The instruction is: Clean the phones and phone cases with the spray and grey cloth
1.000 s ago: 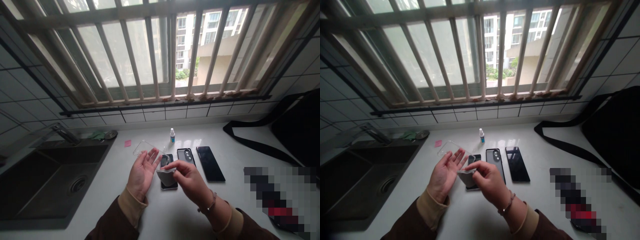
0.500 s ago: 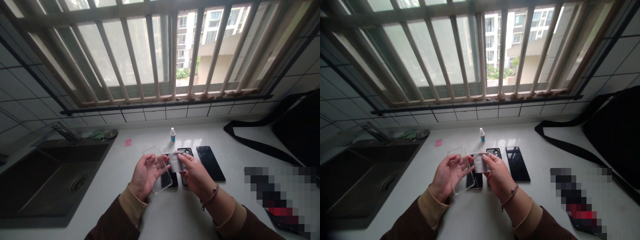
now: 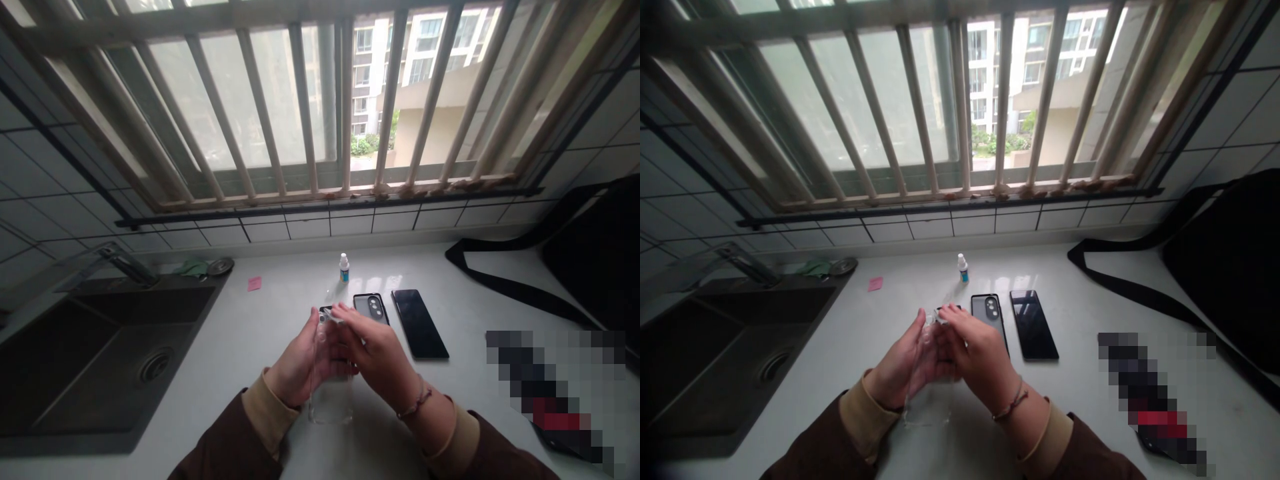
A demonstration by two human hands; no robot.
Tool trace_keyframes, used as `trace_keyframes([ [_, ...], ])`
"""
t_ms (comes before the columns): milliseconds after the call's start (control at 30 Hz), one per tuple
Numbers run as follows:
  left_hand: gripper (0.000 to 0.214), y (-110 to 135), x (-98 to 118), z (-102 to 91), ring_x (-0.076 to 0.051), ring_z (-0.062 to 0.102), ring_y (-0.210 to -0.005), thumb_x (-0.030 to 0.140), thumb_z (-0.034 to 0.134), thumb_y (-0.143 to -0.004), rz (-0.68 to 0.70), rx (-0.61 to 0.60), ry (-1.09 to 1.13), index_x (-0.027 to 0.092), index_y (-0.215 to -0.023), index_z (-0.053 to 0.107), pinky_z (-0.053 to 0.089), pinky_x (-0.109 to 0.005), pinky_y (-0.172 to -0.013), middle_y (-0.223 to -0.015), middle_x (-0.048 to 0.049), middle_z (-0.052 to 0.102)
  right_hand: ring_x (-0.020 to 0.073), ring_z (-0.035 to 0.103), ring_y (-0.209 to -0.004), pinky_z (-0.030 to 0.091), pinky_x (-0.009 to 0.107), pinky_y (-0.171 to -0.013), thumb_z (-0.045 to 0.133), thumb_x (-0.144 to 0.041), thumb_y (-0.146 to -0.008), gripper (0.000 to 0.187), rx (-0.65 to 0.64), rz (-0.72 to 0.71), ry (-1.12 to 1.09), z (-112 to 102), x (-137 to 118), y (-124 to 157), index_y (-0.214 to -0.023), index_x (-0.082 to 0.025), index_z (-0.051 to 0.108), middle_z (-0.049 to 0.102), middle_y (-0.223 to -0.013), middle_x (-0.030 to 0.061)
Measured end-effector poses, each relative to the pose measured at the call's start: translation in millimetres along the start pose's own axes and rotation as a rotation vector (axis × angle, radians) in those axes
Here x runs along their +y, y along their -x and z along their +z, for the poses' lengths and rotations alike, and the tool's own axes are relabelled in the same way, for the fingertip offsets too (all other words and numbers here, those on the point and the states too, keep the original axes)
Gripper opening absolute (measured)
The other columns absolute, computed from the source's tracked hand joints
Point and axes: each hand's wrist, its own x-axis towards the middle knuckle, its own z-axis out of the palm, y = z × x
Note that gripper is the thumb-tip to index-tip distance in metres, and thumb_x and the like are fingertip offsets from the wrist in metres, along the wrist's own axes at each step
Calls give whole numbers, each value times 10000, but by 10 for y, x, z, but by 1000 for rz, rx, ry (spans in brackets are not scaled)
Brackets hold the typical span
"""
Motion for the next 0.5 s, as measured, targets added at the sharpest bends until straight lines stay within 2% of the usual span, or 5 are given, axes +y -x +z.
trace_keyframes([
  [133,655,-57,-35,-33,-281,736,-1021,673,383,-1041,103,75,68,150,-1276,697,577,-416,-929,-1069,-170,759,262,594,-1412,416,523,-1268,555,-122,-1011,480,-161,-153,98,101,-4,29,-1424,-337,674,648,-1468,8],
  [300,665,-69,20,-36,-300,754,-1032,646,379,-1051,180,312,118,104,-1238,716,593,-420,-944,-1027,-187,773,235,590,-1414,425,485,-1267,532,-111,-1032,499,-277,-267,164,131,-4,49,-1479,-313,626,622,-1503,32],
  [400,699,-62,65,-46,-296,770,-943,640,337,-1059,193,395,148,74,-1213,716,614,-400,-873,-959,-192,769,220,596,-1408,382,496,-1285,528,-104,-1037,479,-327,-360,218,136,5,66,-1481,-263,616,643,-1488,63],
  [500,675,-58,115,-82,-261,764,-786,608,335,-1070,217,430,220,60,-1188,710,622,-366,-781,-868,-171,755,192,606,-1395,301,489,-1316,532,-96,-1037,441,-357,-435,232,135,-5,79,-1449,-225,621,663,-1468,80],
])
